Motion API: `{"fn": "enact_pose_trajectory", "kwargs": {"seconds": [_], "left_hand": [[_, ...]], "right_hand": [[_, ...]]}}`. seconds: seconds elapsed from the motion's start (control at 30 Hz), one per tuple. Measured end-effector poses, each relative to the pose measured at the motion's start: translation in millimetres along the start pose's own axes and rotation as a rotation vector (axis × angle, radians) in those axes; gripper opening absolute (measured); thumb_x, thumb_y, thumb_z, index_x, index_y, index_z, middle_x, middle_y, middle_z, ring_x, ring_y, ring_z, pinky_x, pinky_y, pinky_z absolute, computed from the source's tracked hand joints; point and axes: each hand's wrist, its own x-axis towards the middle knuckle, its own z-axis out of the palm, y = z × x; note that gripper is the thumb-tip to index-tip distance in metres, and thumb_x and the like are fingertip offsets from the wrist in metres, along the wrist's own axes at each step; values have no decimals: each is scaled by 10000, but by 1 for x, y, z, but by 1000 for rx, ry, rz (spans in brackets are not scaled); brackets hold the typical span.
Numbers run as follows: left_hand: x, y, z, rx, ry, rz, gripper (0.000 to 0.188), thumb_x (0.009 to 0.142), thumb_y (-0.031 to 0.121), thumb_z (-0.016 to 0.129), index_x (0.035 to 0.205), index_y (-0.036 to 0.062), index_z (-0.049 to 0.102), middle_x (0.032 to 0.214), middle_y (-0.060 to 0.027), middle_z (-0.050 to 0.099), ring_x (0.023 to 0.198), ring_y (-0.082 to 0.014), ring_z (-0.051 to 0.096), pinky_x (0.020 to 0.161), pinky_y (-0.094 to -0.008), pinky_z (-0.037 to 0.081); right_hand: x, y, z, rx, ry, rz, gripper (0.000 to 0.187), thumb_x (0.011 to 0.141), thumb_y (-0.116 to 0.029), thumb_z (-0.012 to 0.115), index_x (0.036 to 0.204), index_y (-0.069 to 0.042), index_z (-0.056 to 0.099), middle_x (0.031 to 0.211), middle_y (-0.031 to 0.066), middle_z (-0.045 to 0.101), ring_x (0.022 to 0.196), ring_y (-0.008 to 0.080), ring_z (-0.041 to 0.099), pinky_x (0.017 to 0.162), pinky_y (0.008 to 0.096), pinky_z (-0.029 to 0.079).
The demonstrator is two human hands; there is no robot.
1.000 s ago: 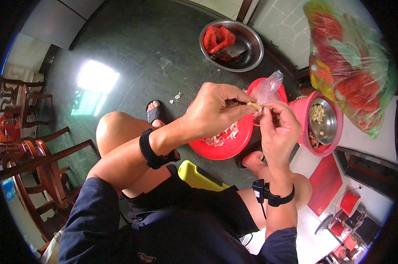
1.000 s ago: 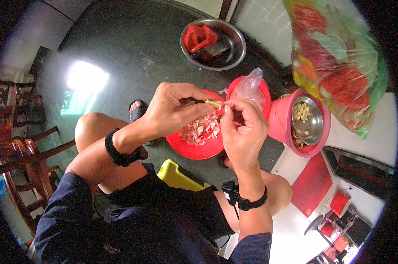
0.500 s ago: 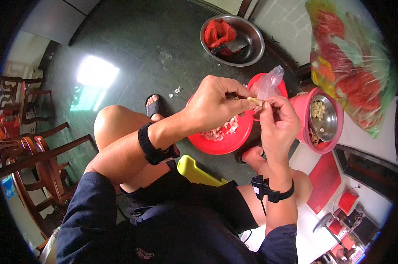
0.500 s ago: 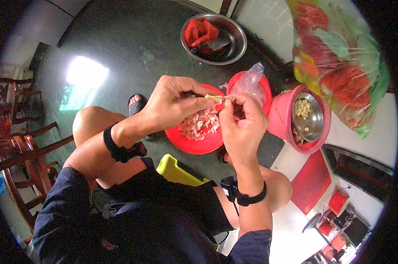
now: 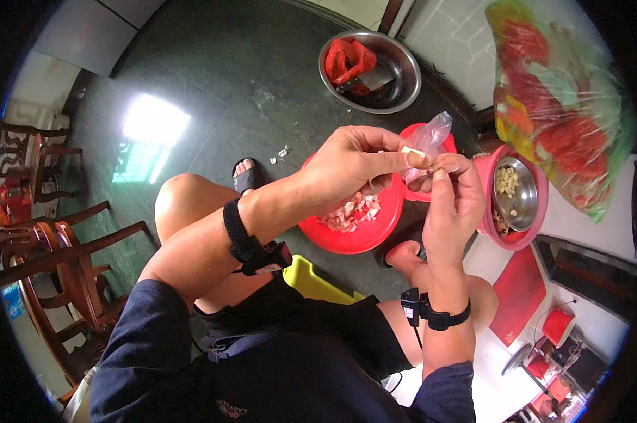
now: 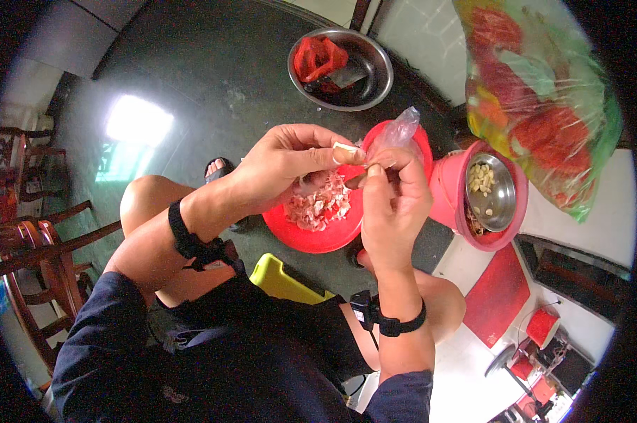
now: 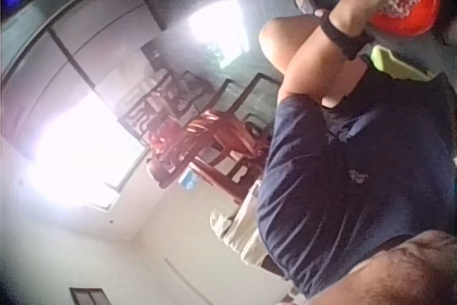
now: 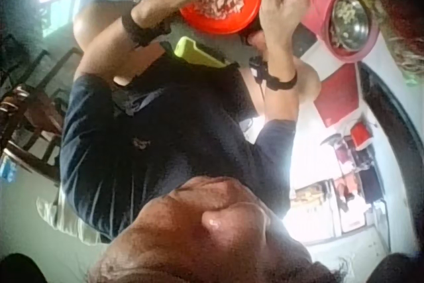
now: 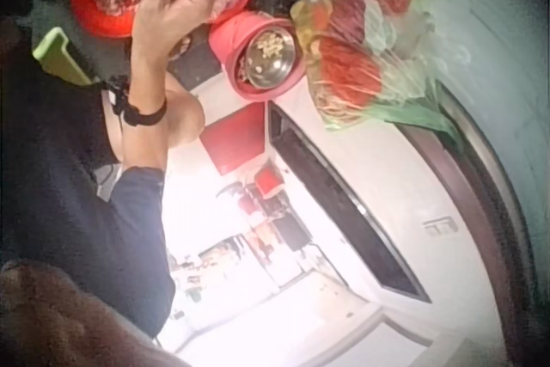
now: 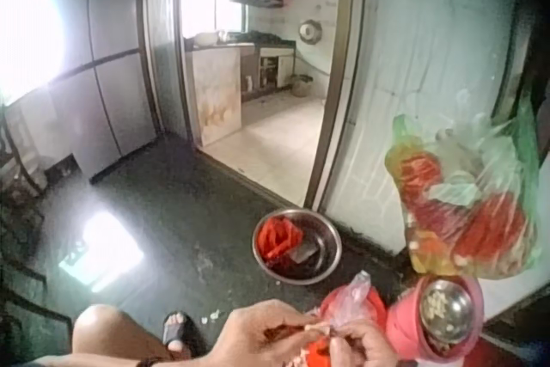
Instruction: Peel cloves of garlic by hand and place them into a bowl.
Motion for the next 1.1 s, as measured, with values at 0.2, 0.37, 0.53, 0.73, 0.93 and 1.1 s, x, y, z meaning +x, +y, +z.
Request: {"fn": "enact_pose_trajectory", "kwargs": {"seconds": [0.2, 0.37, 0.53, 0.73, 0.93, 1.1], "left_hand": [[5, -14, 1, 460, 207, 506, 182, 916, 84, 778, 1078, 2, 776, 882, -34, 717, 725, -69, 611, 617, -238, 493], [0, -13, 7, 879, 333, 856, 190, 843, 30, 793, 1033, 28, 785, 892, -111, 703, 709, -191, 695, 614, -291, 564], [3, -15, 10, 865, 361, 881, 218, 821, 32, 830, 1034, 53, 791, 896, -88, 736, 690, -144, 664, 597, -271, 519], [2, -14, 9, 528, 199, 455, 213, 919, 73, 768, 1105, -30, 758, 958, -61, 766, 749, -58, 653, 635, -235, 528], [2, -1, 4, 164, 10, 214, 241, 966, 114, 726, 1160, -27, 745, 940, -41, 753, 681, -33, 615, 589, -221, 496], [7, 1, -2, 94, -61, 86, 284, 979, 120, 703, 1219, -30, 722, 968, -47, 751, 728, -24, 621, 605, -196, 480]], "right_hand": [[0, 5, 3, -132, -11, 3, 100, 985, 17, 645, 1083, 15, 623, 1050, 45, 627, 886, 72, 592, 769, 223, 513], [0, 4, 10, -106, 12, 41, 128, 976, -29, 706, 1073, 28, 648, 975, 33, 662, 829, 68, 599, 739, 227, 510], [3, 11, 7, -241, 95, 31, 100, 966, -38, 723, 1015, 29, 667, 885, 20, 681, 770, 69, 607, 707, 241, 516], [2, 8, 6, -406, 67, -151, 26, 971, 8, 668, 985, 19, 649, 892, 30, 678, 784, 76, 612, 706, 247, 516], [3, 11, -5, -206, 23, 19, 71, 950, 22, 664, 1014, 7, 639, 923, 49, 678, 784, 95, 637, 715, 264, 528], [3, 9, -10, -216, -45, 6, 76, 965, 20, 651, 1036, 5, 630, 924, 23, 662, 834, 68, 622, 754, 242, 520]]}}
